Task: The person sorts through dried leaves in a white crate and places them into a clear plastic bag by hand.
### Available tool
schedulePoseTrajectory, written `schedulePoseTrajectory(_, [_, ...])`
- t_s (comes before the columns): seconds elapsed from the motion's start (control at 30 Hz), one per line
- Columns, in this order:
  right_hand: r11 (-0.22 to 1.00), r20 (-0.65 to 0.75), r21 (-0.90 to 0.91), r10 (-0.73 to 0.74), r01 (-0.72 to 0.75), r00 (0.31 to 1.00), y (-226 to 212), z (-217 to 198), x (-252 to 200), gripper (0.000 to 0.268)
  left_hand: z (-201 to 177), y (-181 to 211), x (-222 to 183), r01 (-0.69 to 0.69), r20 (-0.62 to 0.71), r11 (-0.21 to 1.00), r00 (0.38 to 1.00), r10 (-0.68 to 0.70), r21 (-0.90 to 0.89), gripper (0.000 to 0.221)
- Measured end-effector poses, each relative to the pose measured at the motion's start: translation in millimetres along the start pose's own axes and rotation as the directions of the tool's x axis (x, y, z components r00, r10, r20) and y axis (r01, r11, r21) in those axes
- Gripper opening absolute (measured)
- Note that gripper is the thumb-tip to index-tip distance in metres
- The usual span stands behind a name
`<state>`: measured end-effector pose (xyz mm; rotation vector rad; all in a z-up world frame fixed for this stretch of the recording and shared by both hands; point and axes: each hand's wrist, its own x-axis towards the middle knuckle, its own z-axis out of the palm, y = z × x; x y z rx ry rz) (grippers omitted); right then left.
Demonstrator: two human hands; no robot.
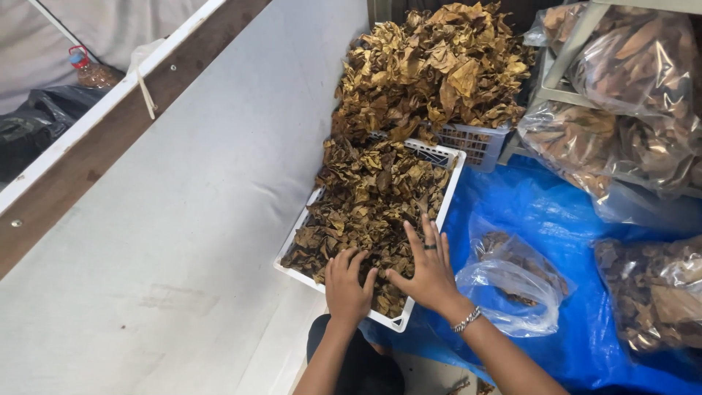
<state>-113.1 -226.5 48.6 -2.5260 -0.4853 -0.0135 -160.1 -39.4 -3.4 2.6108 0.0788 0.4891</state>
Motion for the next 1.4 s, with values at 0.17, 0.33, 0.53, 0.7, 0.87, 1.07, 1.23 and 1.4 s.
schedulePoseTrajectory(0.17, [0.988,0.241,-0.031,0.153,-0.150,0.958,-18,-23,57,0.113,-3,2,0,-0.001,-0.026,1.000,1.000,0.000,-0.022,0.046])
schedulePoseTrajectory(0.33, [0.986,0.242,-0.096,0.154,-0.135,0.958,-14,-12,110,0.124,-6,7,2,-0.005,-0.032,0.999,0.999,0.004,-0.039,0.049])
schedulePoseTrajectory(0.53, [0.970,0.279,-0.244,0.093,-0.024,0.956,-16,3,151,0.135,-4,5,3,0.000,-0.042,1.000,0.999,-0.001,-0.021,0.048])
schedulePoseTrajectory(0.7, [0.946,0.380,-0.324,0.157,-0.028,0.912,-19,16,163,0.135,-3,5,4,0.011,-0.041,1.000,0.999,-0.011,-0.008,0.049])
schedulePoseTrajectory(0.87, [0.927,0.410,-0.373,0.139,0.026,0.901,-16,29,165,0.109,-2,4,4,0.022,-0.047,0.999,0.999,-0.023,-0.025,0.049])
schedulePoseTrajectory(1.07, [0.939,0.320,-0.338,0.047,0.068,0.946,4,56,165,0.054,1,4,4,0.051,-0.031,0.999,0.998,-0.051,-0.009,0.046])
schedulePoseTrajectory(1.23, [0.915,0.320,-0.391,0.032,0.101,0.947,12,75,169,0.040,0,5,5,0.057,-0.021,0.998,0.998,-0.057,-0.003,0.045])
schedulePoseTrajectory(1.4, [0.880,0.397,-0.456,0.070,0.131,0.915,-3,57,170,0.058,0,5,4,0.067,-0.022,0.998,0.998,-0.067,-0.002,0.045])
